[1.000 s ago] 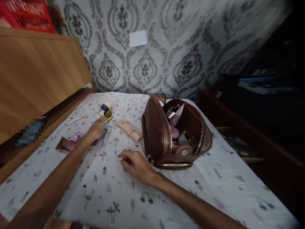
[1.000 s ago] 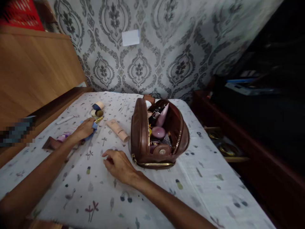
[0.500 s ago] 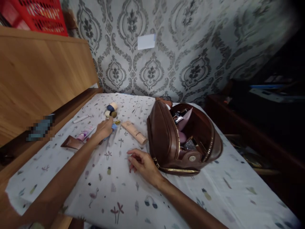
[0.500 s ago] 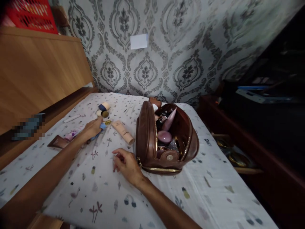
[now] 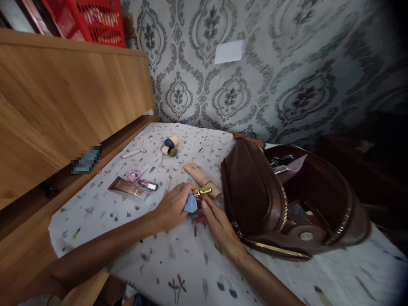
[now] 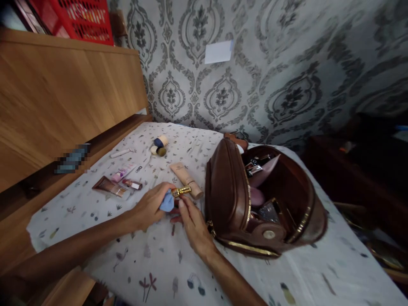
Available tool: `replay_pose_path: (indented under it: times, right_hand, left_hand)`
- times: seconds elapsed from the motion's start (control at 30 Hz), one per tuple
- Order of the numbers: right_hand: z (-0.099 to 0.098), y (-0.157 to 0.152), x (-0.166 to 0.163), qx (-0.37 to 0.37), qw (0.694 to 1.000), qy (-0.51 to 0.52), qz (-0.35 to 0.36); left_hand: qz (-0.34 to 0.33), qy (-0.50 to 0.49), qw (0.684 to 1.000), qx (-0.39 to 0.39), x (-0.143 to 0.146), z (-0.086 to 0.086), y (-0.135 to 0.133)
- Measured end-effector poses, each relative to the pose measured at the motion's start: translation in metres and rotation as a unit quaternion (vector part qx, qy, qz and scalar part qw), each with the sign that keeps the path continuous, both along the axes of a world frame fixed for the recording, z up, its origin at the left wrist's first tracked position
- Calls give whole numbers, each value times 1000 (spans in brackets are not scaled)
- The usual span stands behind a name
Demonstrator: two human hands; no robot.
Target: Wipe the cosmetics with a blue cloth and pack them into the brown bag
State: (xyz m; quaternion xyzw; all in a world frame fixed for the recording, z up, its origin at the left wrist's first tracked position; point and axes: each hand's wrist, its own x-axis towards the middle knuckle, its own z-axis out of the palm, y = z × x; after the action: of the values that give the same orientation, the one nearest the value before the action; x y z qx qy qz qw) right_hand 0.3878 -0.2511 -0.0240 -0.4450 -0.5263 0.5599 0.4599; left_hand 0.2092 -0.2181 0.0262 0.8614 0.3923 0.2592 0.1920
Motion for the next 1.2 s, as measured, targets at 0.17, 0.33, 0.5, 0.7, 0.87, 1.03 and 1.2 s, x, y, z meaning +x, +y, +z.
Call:
replay_pose_path:
  times: [0.17,0.33,0.5,0.7,0.87,1.03,1.2]
  right_hand:
    - [6,3,-10,-44,998,31,-31]
    - [5,-4,-15,-88,994,3,-70]
    - [-12,-14,-1,-58,979,-135,-143]
    - [-2,-9,2,44,987,-153,-17]
    - [11,-15,-6,15,992,-123,-14]
    - [15,-10,2,31,988,-148,41]
    - [7,-6,14,13,986,-155,65]
  left_hand:
    - [10,31,999,-27,0,-10,-7]
    - [10,47,998,-30,-3,-10,1]
    - [-33,7,997,-63,-7,-10,1]
    - [-56,-60,994,-65,-10,-18,-2]
    - [-94,-90,991,-21,-14,-15,3]
    - [-122,-60,990,-34,-18,-19,9]
    - [-115,-62,991,-39,-17,-21,10]
